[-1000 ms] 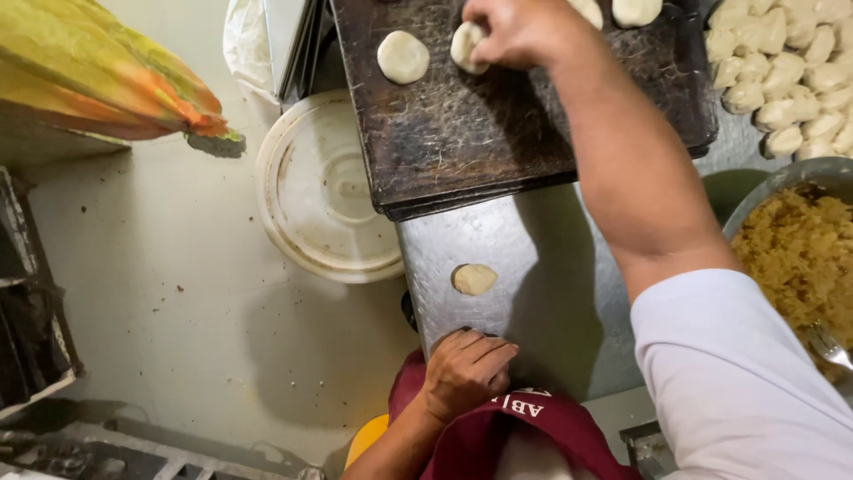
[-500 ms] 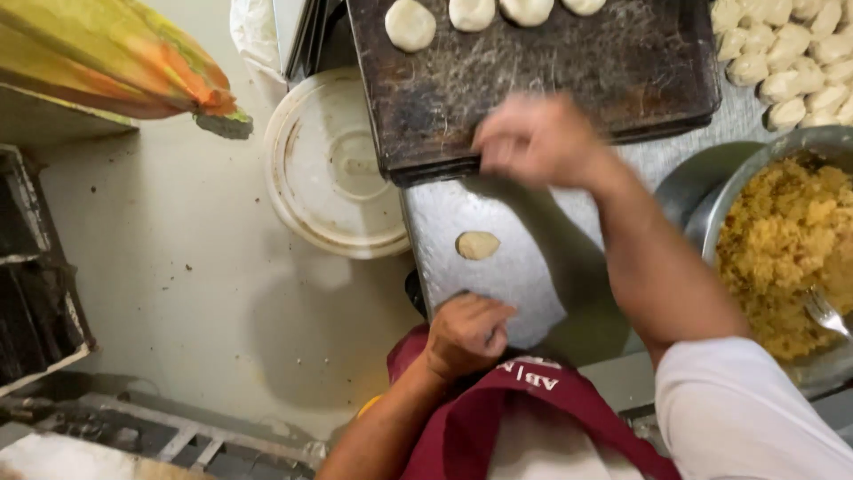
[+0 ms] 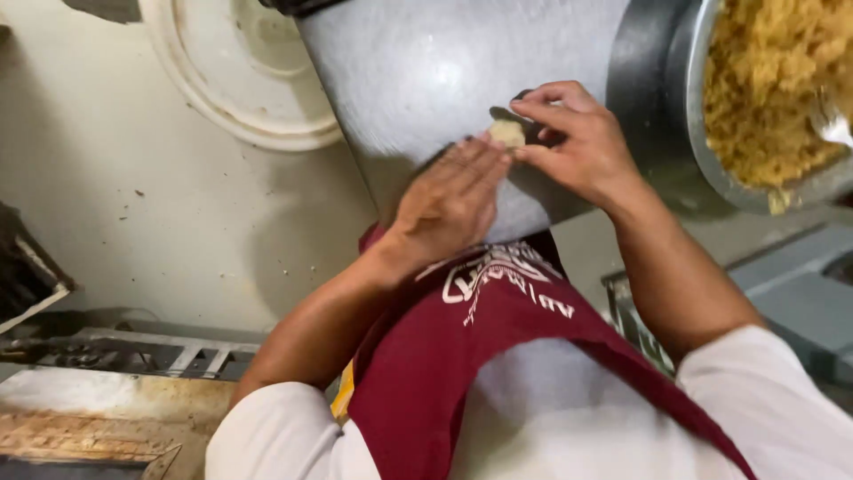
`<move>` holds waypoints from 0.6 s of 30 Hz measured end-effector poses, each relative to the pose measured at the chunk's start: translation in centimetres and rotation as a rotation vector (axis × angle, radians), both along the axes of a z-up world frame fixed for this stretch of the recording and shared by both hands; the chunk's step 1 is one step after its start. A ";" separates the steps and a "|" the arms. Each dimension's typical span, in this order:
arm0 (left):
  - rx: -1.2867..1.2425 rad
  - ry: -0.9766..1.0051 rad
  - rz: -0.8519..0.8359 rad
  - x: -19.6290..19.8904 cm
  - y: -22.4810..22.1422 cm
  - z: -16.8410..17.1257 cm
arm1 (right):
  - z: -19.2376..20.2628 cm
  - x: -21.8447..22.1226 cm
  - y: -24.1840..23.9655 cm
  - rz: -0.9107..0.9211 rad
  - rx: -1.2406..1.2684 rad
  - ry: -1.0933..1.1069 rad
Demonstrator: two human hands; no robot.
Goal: Stuffing and folding dough pieces with a savory filling to make pastries
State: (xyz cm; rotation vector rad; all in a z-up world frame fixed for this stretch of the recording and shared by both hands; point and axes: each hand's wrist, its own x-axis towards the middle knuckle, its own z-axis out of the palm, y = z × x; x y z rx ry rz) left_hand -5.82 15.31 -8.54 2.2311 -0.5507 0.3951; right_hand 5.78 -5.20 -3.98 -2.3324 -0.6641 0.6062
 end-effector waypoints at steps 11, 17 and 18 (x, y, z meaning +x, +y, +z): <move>0.563 0.326 -0.060 -0.7 -2.2 -2.7 | -7.8 0.3 5.6 -0.317 1.213 0.516; 0.300 0.061 0.078 1.1 -1.7 -0.3 | 0.1 2.1 -1.4 -0.057 1.363 0.732; 0.197 0.073 0.212 2.5 -2.1 0.5 | 3.9 2.4 -4.0 0.049 1.160 0.338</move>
